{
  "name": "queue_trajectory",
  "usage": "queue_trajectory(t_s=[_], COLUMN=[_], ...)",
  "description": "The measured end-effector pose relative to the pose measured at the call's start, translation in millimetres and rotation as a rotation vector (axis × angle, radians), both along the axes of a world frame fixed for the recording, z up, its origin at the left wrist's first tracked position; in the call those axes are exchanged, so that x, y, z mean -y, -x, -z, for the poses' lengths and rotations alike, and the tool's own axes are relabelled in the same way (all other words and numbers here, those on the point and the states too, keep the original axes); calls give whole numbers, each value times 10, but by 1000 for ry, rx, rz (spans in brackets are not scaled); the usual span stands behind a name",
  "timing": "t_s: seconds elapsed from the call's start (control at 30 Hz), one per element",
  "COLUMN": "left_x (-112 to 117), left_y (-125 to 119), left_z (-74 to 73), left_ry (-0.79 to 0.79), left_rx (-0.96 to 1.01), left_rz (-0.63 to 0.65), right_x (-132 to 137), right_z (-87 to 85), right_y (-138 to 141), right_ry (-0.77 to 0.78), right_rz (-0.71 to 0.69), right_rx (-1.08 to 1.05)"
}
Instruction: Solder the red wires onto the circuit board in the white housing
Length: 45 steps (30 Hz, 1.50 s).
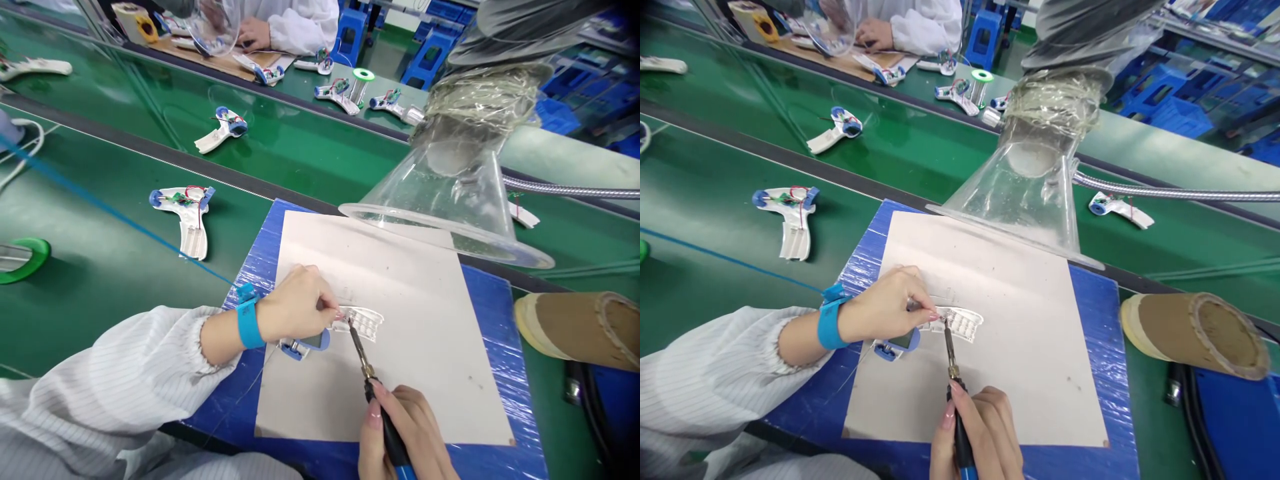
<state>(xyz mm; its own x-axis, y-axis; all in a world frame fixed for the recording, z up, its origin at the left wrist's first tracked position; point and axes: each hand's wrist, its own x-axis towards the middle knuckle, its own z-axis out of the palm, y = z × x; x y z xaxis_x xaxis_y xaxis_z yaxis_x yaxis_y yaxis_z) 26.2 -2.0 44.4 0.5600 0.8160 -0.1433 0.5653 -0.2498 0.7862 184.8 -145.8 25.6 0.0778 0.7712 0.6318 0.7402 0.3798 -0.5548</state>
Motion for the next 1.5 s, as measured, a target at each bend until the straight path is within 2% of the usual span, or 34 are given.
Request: queue_trajectory(t_s=[0.23, 0.37, 0.57, 0.8, 0.93, 1.07, 1.2, 1.5], left_x=[-16, -12, 2, -3, 5, 15, 27, 41], left_y=[-16, -18, -16, -22, -16, -17, -27, -41], left_z=[-17, -14, 2, 6, 13, 38, 43, 33], left_ry=[14, 13, -18, -14, -23, -34, -10, -19], left_rx=[-15, -28, -17, -18, -20, -19, -5, -12], left_rz=[-5, 1, 3, 9, 3, -6, -35, -71], right_x=[-3, -13, 19, 23, 21, 14, 3, -45], right_z=[25, -6, -31, -63, -15, 48, 55, 59], right_y=[-19, 12, 18, -2, -31, -90, -71, -2], right_ry=[29, 9, 84, 96, 69, 45, 32, -14], right_rz=[-6, 0, 33, 27, 56, -3, 37, -4], right_rx=[-2, 3, 8, 5, 47, 98, 44, -1])
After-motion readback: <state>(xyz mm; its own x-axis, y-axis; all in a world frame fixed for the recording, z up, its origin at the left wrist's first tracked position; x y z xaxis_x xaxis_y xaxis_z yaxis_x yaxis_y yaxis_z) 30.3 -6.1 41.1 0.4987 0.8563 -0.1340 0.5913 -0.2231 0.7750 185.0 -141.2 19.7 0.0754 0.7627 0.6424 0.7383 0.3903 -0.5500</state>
